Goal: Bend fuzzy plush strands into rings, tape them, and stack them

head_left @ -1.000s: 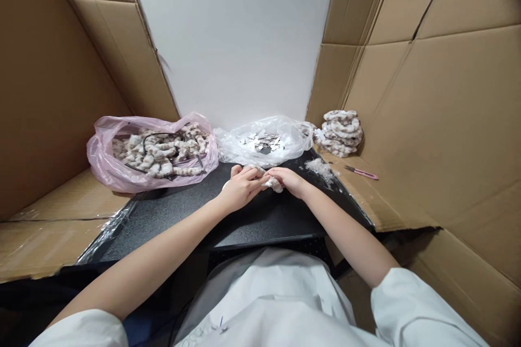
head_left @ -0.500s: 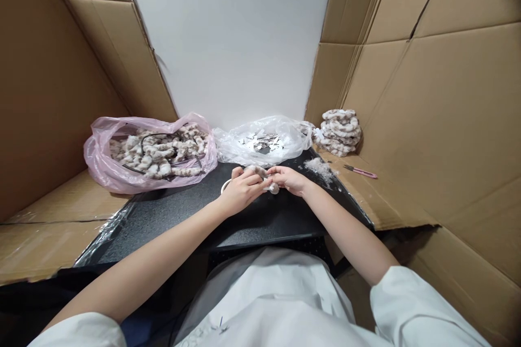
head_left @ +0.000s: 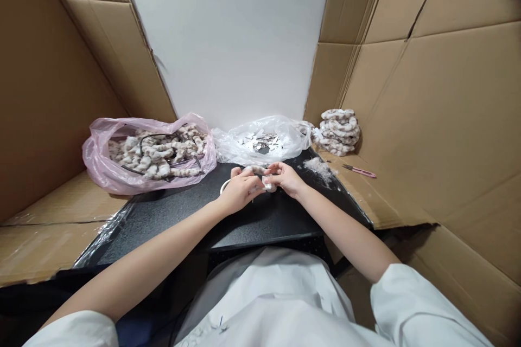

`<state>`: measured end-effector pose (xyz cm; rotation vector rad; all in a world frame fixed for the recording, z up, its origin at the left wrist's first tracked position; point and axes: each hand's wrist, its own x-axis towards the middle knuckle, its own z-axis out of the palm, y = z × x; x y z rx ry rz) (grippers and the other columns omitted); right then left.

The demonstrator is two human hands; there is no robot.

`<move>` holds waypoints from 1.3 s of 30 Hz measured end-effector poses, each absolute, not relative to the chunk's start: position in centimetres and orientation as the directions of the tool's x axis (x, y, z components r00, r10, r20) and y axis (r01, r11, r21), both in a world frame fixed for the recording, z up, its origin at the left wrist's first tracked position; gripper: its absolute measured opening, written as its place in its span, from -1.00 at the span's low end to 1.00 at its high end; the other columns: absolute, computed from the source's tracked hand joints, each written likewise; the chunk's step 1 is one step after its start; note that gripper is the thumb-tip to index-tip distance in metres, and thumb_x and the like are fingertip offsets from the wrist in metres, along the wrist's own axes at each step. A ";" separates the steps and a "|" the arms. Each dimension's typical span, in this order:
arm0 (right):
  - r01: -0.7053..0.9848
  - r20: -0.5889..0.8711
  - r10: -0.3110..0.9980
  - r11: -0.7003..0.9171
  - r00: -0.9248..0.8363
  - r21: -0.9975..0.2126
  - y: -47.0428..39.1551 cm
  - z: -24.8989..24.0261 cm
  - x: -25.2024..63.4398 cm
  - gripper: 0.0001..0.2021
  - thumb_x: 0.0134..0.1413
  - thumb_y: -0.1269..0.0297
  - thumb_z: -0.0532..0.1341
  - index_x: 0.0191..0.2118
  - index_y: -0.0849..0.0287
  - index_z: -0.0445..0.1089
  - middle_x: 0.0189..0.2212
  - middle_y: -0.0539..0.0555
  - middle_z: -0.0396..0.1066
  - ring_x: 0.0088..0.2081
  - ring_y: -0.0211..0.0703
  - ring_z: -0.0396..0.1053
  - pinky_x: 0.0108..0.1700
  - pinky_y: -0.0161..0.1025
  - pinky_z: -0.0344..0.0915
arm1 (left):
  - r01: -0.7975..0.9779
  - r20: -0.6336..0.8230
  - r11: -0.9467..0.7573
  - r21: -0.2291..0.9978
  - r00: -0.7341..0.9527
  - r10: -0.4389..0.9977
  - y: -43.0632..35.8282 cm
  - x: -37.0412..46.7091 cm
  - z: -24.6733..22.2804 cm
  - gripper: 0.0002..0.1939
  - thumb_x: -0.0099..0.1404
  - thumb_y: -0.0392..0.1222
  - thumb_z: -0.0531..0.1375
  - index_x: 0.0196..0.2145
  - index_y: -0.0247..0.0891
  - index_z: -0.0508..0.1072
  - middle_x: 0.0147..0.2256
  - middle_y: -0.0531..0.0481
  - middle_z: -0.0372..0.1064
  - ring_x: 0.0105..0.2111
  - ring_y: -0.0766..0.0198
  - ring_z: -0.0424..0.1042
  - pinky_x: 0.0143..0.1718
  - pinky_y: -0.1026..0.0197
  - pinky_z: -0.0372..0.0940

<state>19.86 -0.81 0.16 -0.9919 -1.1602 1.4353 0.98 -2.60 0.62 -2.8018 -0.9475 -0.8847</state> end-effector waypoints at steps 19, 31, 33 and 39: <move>-0.163 0.304 0.937 0.277 -0.170 -0.947 -1.1 0.3 19.4 -0.50 -0.55 0.27 0.47 -0.37 0.12 0.24 -0.46 -0.13 0.26 -0.45 -0.33 0.31 -0.30 -0.29 0.35 | 0.373 0.290 -0.464 0.803 0.435 0.852 -1.1 1.1 -0.3 -0.66 0.09 0.08 0.28 -0.44 -0.29 0.43 -0.51 0.03 0.45 -0.47 0.30 0.38 -0.40 0.28 0.25; -0.275 0.283 0.950 0.239 -0.131 -0.931 -1.1 0.3 19.3 -0.46 -0.56 0.32 0.47 -0.33 0.11 0.24 -0.45 -0.15 0.18 -0.44 -0.36 0.31 -0.34 -0.34 0.31 | 0.242 0.338 -0.480 0.843 0.456 0.823 -1.7 1.9 0.5 -0.65 0.12 0.08 0.25 -0.47 -0.26 0.30 -0.48 0.02 0.43 -0.42 0.27 0.38 -0.35 0.24 0.24; -0.282 0.278 0.953 0.236 -0.120 -0.930 -1.1 0.3 19.3 -0.47 -0.57 0.32 0.48 -0.35 0.11 0.23 -0.46 -0.16 0.17 -0.44 -0.35 0.31 -0.35 -0.34 0.30 | 0.282 0.373 -0.528 0.801 0.455 0.808 -1.7 1.7 0.4 -0.65 0.13 0.09 0.25 -0.47 -0.27 0.33 -0.51 0.04 0.38 -0.45 0.30 0.33 -0.40 0.28 0.20; -0.293 0.284 0.952 0.241 -0.113 -0.925 -1.2 0.3 19.2 -0.49 -0.54 0.30 0.47 -0.38 0.11 0.21 -0.47 -0.16 0.15 -0.45 -0.34 0.30 -0.40 -0.35 0.27 | 0.371 0.439 -0.627 0.685 0.477 0.762 -1.8 1.4 0.5 -0.66 0.20 0.08 0.20 -0.45 -0.30 0.39 -0.60 0.11 0.21 -0.54 0.39 0.19 -0.49 0.33 0.09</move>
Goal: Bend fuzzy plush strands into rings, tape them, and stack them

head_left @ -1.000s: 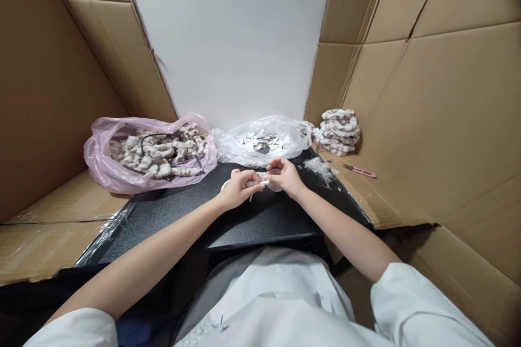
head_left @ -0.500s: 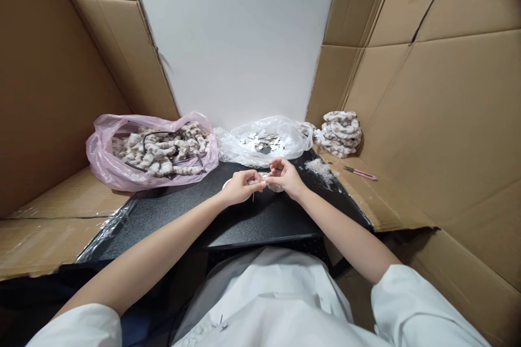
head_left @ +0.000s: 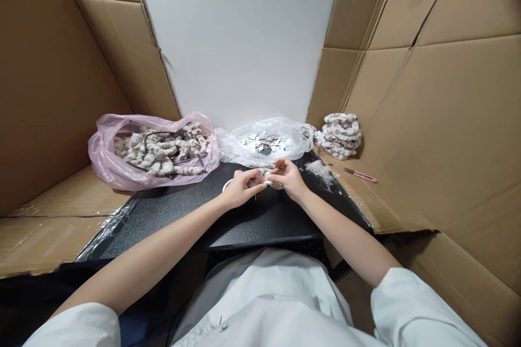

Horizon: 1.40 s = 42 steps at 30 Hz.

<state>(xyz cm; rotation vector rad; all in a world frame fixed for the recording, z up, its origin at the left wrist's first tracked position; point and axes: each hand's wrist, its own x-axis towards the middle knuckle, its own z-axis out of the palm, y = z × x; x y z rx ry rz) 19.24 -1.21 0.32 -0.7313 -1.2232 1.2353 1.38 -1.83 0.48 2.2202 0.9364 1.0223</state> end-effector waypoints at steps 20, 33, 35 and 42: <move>-0.312 0.344 0.926 0.285 -0.155 -0.906 -1.4 0.2 19.2 -0.50 -0.50 0.32 0.49 -0.38 0.13 0.21 -0.51 -0.18 0.18 -0.45 -0.32 0.38 -0.42 -0.36 0.28 | 0.267 0.347 -0.462 0.846 0.384 0.856 -1.3 1.8 0.3 -0.70 0.07 -0.06 0.29 -0.50 -0.28 0.27 -0.54 0.12 0.27 -0.52 0.39 0.20 -0.43 0.32 0.12; -0.241 0.406 0.890 0.356 -0.207 -0.903 -1.7 0.5 19.3 -0.55 -0.36 0.24 0.44 -0.38 0.10 0.16 -0.60 -0.17 0.22 -0.48 -0.27 0.32 -0.45 -0.35 0.19 | 0.164 0.262 -0.358 0.919 0.424 0.867 -1.6 2.3 0.7 -0.63 0.08 0.05 0.29 -0.32 -0.34 0.49 -0.41 -0.06 0.48 -0.36 0.20 0.43 -0.24 0.19 0.26; -0.236 0.409 0.887 0.359 -0.215 -0.903 -1.6 0.5 19.4 -0.56 -0.34 0.24 0.43 -0.37 0.10 0.15 -0.58 -0.16 0.25 -0.49 -0.28 0.30 -0.45 -0.35 0.17 | 0.176 0.251 -0.347 0.921 0.410 0.877 -1.6 2.3 0.7 -0.64 0.09 0.06 0.28 -0.35 -0.34 0.50 -0.48 -0.04 0.47 -0.39 0.20 0.43 -0.24 0.18 0.26; -0.076 0.505 0.831 0.502 -0.231 -0.861 -1.4 0.3 19.5 -0.69 -0.26 0.30 0.35 -0.36 0.13 0.22 -0.54 -0.09 0.35 -0.46 -0.29 0.23 -0.35 -0.30 0.18 | 0.035 0.178 -0.212 0.977 0.426 0.887 -1.9 2.4 0.9 -0.70 0.05 0.01 0.32 -0.44 -0.32 0.48 -0.50 -0.03 0.45 -0.44 0.27 0.39 -0.34 0.24 0.25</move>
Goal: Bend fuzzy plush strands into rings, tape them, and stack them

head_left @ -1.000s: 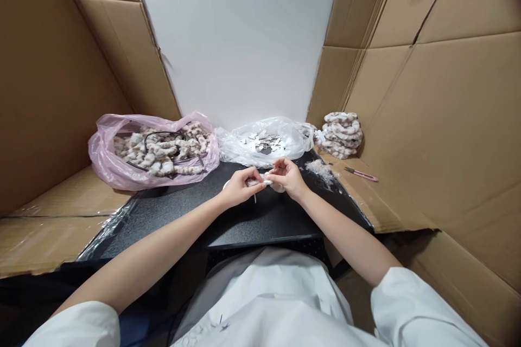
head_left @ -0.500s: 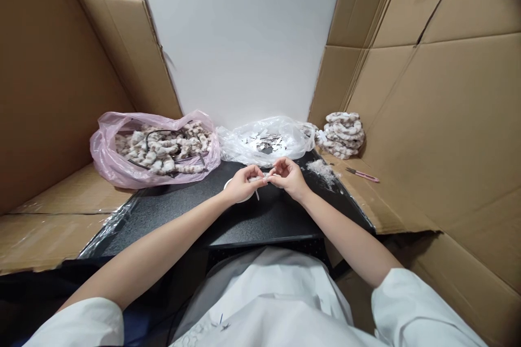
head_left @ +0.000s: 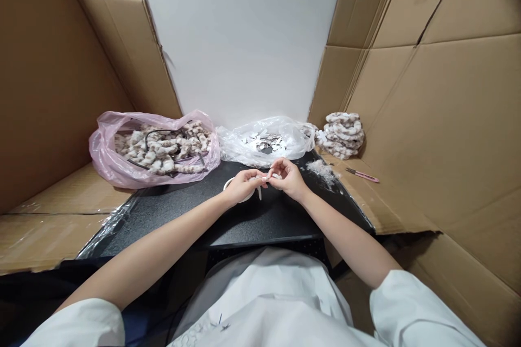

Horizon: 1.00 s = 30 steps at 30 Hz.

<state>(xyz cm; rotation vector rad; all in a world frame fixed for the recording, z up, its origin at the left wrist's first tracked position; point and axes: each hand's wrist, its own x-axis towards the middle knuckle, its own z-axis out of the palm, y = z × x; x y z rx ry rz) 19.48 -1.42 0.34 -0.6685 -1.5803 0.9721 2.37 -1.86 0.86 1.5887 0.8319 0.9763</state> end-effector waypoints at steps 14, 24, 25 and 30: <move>-0.220 0.455 0.855 0.408 -0.248 -0.886 -1.9 0.9 19.7 -0.81 -0.10 0.29 0.23 -0.30 0.11 0.26 -0.53 -0.11 0.29 -0.45 -0.27 0.31 -0.31 -0.28 0.23 | 0.243 0.293 -0.429 0.870 0.445 0.846 -2.2 1.6 1.3 -0.69 0.17 0.00 0.22 -0.29 -0.32 0.51 -0.44 -0.02 0.46 -0.42 0.27 0.37 -0.29 0.23 0.23; 0.131 0.336 0.844 0.421 -0.418 -0.897 -1.2 1.0 20.6 -0.79 -0.08 0.15 0.29 -0.39 0.19 0.38 -0.47 -0.01 0.38 -0.43 -0.23 0.31 -0.34 -0.28 0.21 | 0.557 0.506 -0.758 0.340 0.572 0.646 -2.4 0.9 1.1 -0.84 0.26 -0.16 0.11 -0.28 -0.22 0.45 -0.40 -0.02 0.42 -0.34 0.20 0.32 -0.09 0.09 -0.02; 0.188 0.306 0.826 0.434 -0.473 -0.881 -1.3 1.0 20.7 -0.78 -0.05 0.14 0.28 -0.38 0.20 0.39 -0.47 -0.01 0.39 -0.44 -0.24 0.29 -0.35 -0.29 0.20 | 0.560 0.502 -0.756 0.340 0.572 0.649 -2.4 1.0 1.2 -0.85 0.25 -0.14 0.11 -0.30 -0.22 0.44 -0.40 -0.02 0.41 -0.34 0.19 0.32 -0.09 0.10 -0.02; 0.364 0.241 0.781 0.509 -0.576 -0.780 -1.4 0.8 21.0 -0.70 0.09 0.06 0.17 -0.45 0.22 0.35 -0.60 -0.07 0.25 -0.51 -0.30 0.14 -0.43 -0.34 0.06 | 0.521 0.485 -0.712 0.470 0.522 0.702 -2.3 1.0 1.2 -0.88 0.23 -0.13 0.14 -0.31 -0.21 0.36 -0.36 -0.01 0.43 -0.33 0.19 0.33 -0.04 0.09 -0.05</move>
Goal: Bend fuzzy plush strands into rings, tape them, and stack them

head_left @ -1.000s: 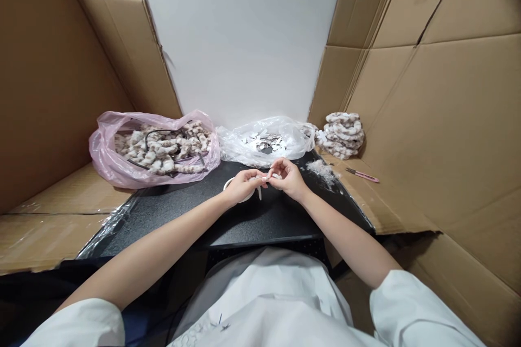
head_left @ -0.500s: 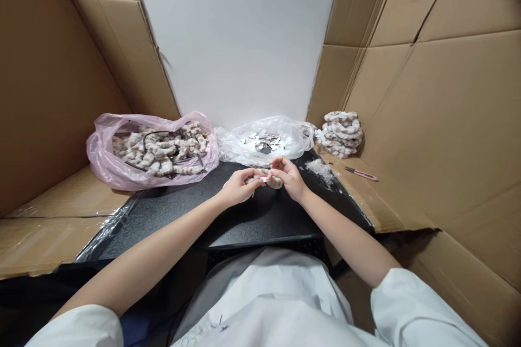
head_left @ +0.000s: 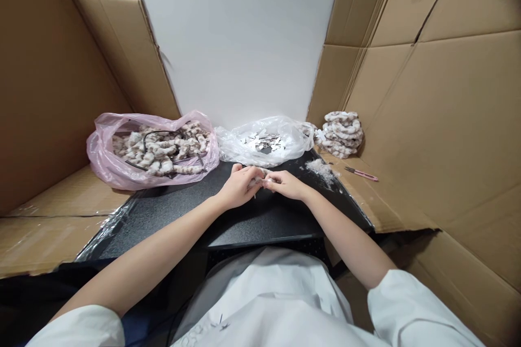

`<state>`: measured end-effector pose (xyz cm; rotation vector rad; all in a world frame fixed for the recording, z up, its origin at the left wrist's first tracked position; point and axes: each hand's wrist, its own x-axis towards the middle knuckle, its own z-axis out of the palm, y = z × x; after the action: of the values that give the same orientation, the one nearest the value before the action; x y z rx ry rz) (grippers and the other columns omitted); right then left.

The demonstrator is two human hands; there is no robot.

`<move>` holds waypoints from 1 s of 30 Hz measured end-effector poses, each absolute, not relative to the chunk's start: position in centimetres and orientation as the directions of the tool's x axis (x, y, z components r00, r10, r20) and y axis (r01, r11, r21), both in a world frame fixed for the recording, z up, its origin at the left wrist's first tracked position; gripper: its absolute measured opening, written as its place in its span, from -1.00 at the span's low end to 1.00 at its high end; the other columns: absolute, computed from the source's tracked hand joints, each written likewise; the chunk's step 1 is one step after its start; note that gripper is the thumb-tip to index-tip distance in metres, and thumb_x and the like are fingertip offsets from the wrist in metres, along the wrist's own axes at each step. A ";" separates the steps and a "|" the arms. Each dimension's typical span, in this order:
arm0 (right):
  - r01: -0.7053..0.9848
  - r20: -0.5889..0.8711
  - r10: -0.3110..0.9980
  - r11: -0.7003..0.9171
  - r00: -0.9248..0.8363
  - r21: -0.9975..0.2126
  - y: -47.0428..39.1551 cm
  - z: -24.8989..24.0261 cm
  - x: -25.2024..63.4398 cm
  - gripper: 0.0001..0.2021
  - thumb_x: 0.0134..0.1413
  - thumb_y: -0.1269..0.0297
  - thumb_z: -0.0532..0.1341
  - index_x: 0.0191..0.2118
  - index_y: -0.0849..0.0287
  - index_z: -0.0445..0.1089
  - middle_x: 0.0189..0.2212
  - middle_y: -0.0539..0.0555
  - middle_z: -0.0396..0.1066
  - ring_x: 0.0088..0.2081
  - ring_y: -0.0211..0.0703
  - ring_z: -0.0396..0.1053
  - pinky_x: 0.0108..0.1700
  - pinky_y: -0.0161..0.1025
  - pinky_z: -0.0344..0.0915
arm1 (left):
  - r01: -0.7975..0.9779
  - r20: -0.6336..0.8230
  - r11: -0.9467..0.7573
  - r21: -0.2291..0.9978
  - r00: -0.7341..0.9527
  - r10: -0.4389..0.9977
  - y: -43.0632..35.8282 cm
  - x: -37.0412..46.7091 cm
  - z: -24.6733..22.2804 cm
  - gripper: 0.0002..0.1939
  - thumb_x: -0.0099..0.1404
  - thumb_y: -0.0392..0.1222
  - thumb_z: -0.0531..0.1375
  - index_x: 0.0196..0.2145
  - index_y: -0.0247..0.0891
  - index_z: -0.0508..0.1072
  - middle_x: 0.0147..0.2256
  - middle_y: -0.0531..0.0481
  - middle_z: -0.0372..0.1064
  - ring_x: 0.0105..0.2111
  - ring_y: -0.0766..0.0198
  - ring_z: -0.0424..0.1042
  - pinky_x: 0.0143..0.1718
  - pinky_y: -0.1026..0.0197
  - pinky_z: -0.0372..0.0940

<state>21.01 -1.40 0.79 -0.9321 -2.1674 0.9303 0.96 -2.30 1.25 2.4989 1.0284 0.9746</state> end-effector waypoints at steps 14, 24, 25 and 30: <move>-0.052 0.239 0.810 0.251 -0.535 -0.967 -1.3 1.0 20.4 -0.50 -0.08 -0.20 0.24 -0.56 0.17 0.17 -0.69 -0.16 -0.02 -0.63 -0.40 -0.11 -0.54 -0.34 -0.16 | 0.096 0.331 -0.415 0.905 0.455 0.827 -0.7 -0.4 2.0 -0.79 0.08 -0.13 0.19 -0.32 -0.29 0.39 -0.38 0.02 0.37 -0.34 0.24 0.34 -0.28 0.24 0.23; -0.122 0.026 0.701 -0.087 -0.712 -0.989 -1.3 1.8 20.9 -0.30 0.11 -0.34 -0.16 -0.40 0.25 0.37 -0.77 -0.12 0.03 -0.69 -0.34 -0.04 -0.55 -0.31 -0.04 | 0.161 0.379 -0.483 0.861 0.430 0.819 -0.5 -0.4 1.3 -0.72 0.20 0.00 0.18 -0.35 -0.31 0.41 -0.44 0.02 0.34 -0.42 0.29 0.30 -0.33 0.26 0.23; -0.118 0.012 0.703 -0.102 -0.711 -0.988 -1.3 1.7 20.9 -0.32 0.13 -0.32 -0.15 -0.39 0.25 0.36 -0.77 -0.13 0.03 -0.69 -0.34 -0.04 -0.56 -0.32 -0.05 | 0.163 0.378 -0.482 0.861 0.428 0.821 -0.5 -0.4 1.3 -0.71 0.20 0.01 0.19 -0.34 -0.31 0.42 -0.43 0.02 0.35 -0.41 0.28 0.31 -0.32 0.26 0.23; -0.116 0.005 0.691 -0.114 -0.722 -0.987 -1.5 1.3 20.7 -0.52 0.07 -0.20 0.13 -0.43 0.21 0.29 -0.76 -0.18 -0.02 -0.69 -0.38 -0.11 -0.57 -0.36 -0.12 | 0.173 0.366 -0.477 0.862 0.439 0.820 -0.9 -0.3 1.5 -0.70 0.19 0.02 0.19 -0.34 -0.31 0.42 -0.41 0.02 0.36 -0.38 0.28 0.31 -0.32 0.27 0.24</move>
<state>20.71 -1.49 1.28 -0.6398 -1.6072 1.8904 -0.35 -0.89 1.54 1.9127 0.8379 1.0532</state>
